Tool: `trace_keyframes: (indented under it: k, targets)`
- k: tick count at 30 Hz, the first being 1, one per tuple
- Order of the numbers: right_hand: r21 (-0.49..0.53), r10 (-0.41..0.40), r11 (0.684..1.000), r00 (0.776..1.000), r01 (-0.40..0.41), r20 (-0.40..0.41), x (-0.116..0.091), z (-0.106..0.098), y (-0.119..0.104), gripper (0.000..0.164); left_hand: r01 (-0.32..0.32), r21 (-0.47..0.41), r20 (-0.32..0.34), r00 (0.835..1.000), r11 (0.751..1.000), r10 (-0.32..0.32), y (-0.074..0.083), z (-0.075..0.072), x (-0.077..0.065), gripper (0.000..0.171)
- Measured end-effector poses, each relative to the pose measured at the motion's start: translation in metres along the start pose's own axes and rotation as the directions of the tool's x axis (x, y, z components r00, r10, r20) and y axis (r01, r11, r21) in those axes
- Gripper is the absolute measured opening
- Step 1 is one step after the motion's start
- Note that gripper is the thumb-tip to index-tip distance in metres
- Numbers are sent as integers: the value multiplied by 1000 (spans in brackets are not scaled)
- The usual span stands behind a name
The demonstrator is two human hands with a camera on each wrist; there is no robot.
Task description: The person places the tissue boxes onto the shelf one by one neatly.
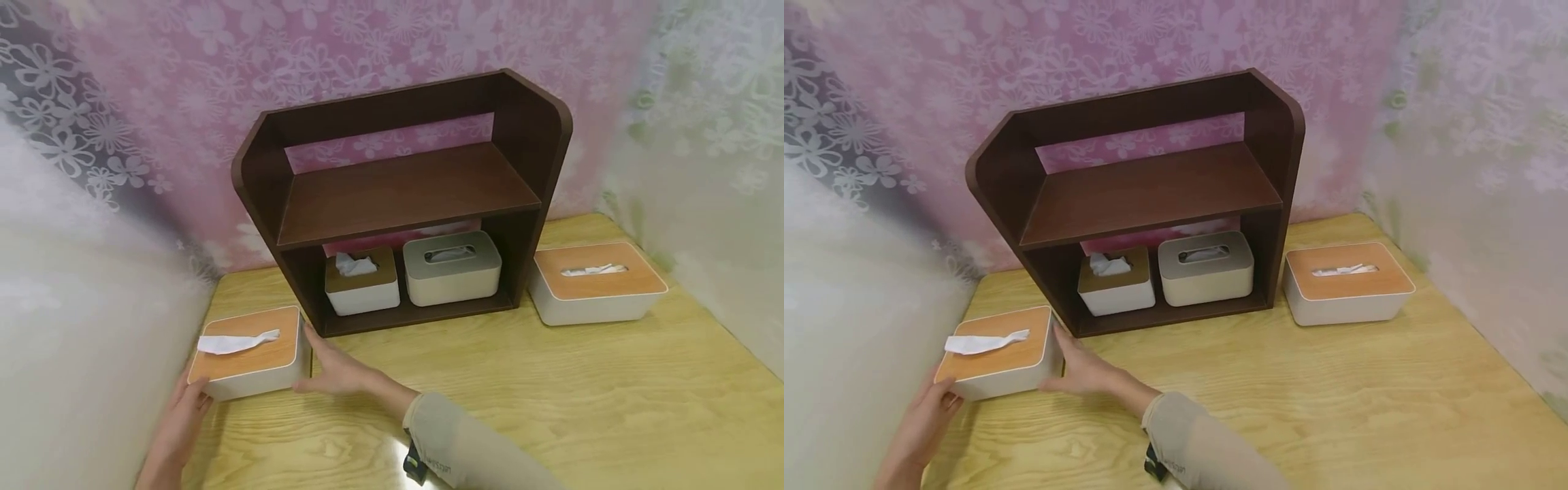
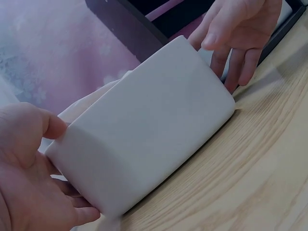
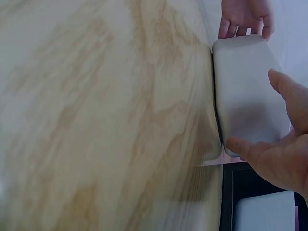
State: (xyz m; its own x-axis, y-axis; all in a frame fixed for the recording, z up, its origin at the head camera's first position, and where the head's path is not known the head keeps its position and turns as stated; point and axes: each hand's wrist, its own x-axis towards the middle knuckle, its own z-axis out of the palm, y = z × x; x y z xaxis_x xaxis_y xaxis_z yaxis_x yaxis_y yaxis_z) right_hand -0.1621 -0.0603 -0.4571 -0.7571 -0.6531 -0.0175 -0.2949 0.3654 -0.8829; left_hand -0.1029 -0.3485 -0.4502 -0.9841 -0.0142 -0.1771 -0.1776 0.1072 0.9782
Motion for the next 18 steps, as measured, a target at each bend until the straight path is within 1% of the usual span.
trace_keyframes:
  k: [3, 5, 8, 13, 15, 18]
  targets:
    - [39, -43, 998, 998, 41, 51, 1, 1, -2, 108, 7, 1, 11, 1000, 1000, -7, 2, -3, 0, 72]
    - [69, -53, 996, 996, 48, 72, 1, 3, -4, 109, 8, 9, 12, 1000, 1000, -8, 4, -6, 0, 73]
    - [61, -44, 997, 998, 41, 50, 2, 4, -4, 108, 9, 26, 16, 1000, 1000, -9, 6, -7, 0, 74]
    - [28, -41, 999, 999, 41, -22, 4, 6, 1, 104, 13, 59, 10, 1000, 998, -14, 3, -4, -2, 74]
    - [32, -44, 998, 999, 45, -21, 3, 9, 2, 104, 3, 64, 7, 1000, 998, -4, -1, -3, -3, 73]
    - [39, -43, 998, 999, 43, 7, -2, 14, 2, 105, -26, 85, 0, 1000, 996, 26, -8, 0, -7, 71]
